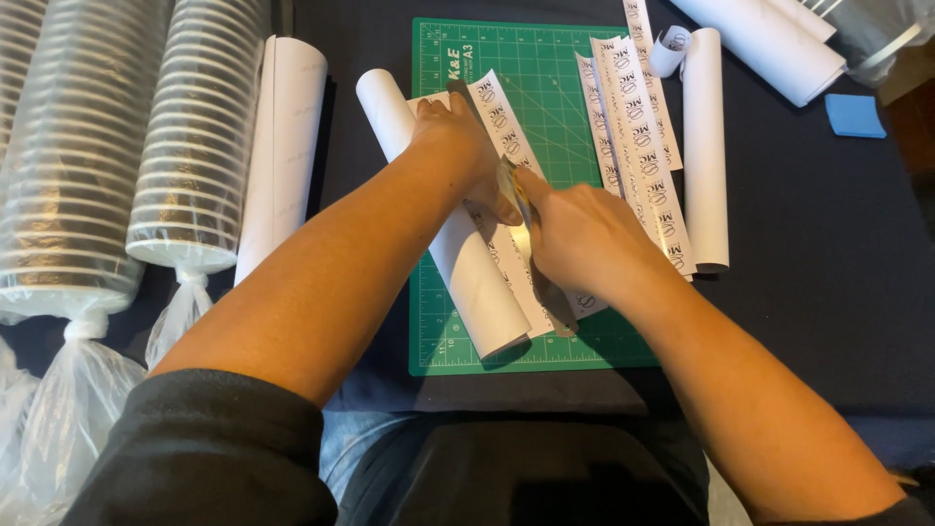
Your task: Using a utility knife and a metal ruler to cut printed paper strips from a roll on a cutting mat.
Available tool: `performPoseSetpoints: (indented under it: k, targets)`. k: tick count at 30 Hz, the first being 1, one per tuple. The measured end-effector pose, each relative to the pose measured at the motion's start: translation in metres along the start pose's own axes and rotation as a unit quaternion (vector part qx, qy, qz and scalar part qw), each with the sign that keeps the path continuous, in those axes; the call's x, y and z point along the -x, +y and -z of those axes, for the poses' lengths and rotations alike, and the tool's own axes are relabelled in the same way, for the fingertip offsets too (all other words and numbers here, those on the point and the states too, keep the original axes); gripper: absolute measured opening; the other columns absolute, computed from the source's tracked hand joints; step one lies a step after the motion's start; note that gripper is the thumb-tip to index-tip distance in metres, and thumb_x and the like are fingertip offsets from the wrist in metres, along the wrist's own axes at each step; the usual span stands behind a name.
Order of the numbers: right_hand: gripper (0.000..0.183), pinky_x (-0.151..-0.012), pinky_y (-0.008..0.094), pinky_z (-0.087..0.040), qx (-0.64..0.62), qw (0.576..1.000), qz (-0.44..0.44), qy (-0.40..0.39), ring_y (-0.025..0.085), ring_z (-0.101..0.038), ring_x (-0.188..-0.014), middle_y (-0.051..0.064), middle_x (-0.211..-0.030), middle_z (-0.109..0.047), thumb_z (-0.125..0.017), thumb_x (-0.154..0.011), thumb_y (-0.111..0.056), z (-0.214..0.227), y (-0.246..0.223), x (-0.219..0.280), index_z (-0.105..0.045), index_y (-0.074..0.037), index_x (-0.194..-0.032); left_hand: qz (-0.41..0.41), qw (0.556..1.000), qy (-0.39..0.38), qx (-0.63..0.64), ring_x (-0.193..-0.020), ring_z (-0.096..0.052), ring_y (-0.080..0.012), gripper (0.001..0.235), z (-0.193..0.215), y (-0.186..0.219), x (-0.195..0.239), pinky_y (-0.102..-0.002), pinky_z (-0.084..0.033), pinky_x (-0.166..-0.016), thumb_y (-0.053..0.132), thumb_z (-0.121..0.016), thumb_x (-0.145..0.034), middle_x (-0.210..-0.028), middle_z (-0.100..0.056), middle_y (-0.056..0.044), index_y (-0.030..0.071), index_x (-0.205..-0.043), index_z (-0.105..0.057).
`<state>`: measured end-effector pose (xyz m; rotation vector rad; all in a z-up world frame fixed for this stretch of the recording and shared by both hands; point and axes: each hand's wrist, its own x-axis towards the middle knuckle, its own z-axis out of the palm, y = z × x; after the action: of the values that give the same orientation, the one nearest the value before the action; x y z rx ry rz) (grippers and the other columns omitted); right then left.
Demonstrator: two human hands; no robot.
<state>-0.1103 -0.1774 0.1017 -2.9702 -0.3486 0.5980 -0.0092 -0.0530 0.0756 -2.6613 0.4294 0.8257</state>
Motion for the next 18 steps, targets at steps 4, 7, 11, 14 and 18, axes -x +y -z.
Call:
performPoseSetpoints:
  k: [4,7,11,14,18]
  targets:
    - [0.067,-0.065,0.057,-0.052,0.03,0.999,-0.025,-0.022,0.045,-0.067,-0.075,0.025,-0.087,-0.072,-0.037,-0.102,-0.019,-0.014,0.005,0.019,-0.024,-0.024,-0.167,0.005,1.0,0.009,0.027,-0.15,-0.031,-0.0502,0.139,-0.003,-0.001,-0.005,-0.058,-0.012,-0.127,0.102,-0.066,-0.067,-0.165,-0.022,-0.029,0.014,-0.166,-0.025]
    - [0.07,-0.068,0.061,-0.052,0.038,0.999,-0.013,0.005,0.05,-0.068,-0.08,0.024,-0.087,-0.073,-0.04,-0.098,-0.021,-0.028,0.014,0.034,-0.026,-0.023,-0.167,0.016,0.999,0.013,0.039,-0.153,-0.029,-0.0489,0.146,-0.004,-0.001,-0.005,-0.055,-0.012,-0.128,0.103,-0.07,-0.062,-0.168,-0.018,-0.028,0.012,-0.167,-0.023]
    - [0.068,-0.061,0.061,-0.05,0.038,0.999,-0.006,0.022,0.048,-0.068,-0.072,0.018,-0.082,-0.073,-0.042,-0.098,-0.022,-0.048,0.025,0.054,-0.029,-0.021,-0.165,0.015,0.999,0.029,0.042,-0.151,-0.032,-0.0496,0.147,-0.005,-0.002,-0.005,-0.056,-0.013,-0.127,0.103,-0.072,-0.061,-0.164,-0.025,-0.027,0.012,-0.166,-0.025]
    - [0.066,-0.059,0.06,-0.049,0.031,0.999,-0.005,0.026,0.048,-0.067,-0.068,0.016,-0.077,-0.071,-0.043,-0.099,-0.022,-0.054,0.028,0.072,-0.029,-0.023,-0.164,0.013,0.998,0.028,0.053,-0.155,-0.025,-0.0502,0.148,-0.004,-0.002,-0.005,-0.058,-0.008,-0.128,0.101,-0.073,-0.061,-0.17,-0.019,-0.026,0.012,-0.167,-0.019]
    - [0.064,-0.058,0.06,-0.05,0.017,0.999,-0.033,0.007,0.047,-0.067,-0.068,0.012,-0.08,-0.072,-0.042,-0.099,-0.022,-0.059,0.03,0.096,-0.029,-0.028,-0.161,0.015,0.999,0.012,0.048,-0.159,-0.015,-0.0522,0.151,-0.004,-0.001,-0.008,-0.06,-0.005,-0.128,0.102,-0.07,-0.061,-0.175,-0.007,-0.024,0.013,-0.169,-0.013]
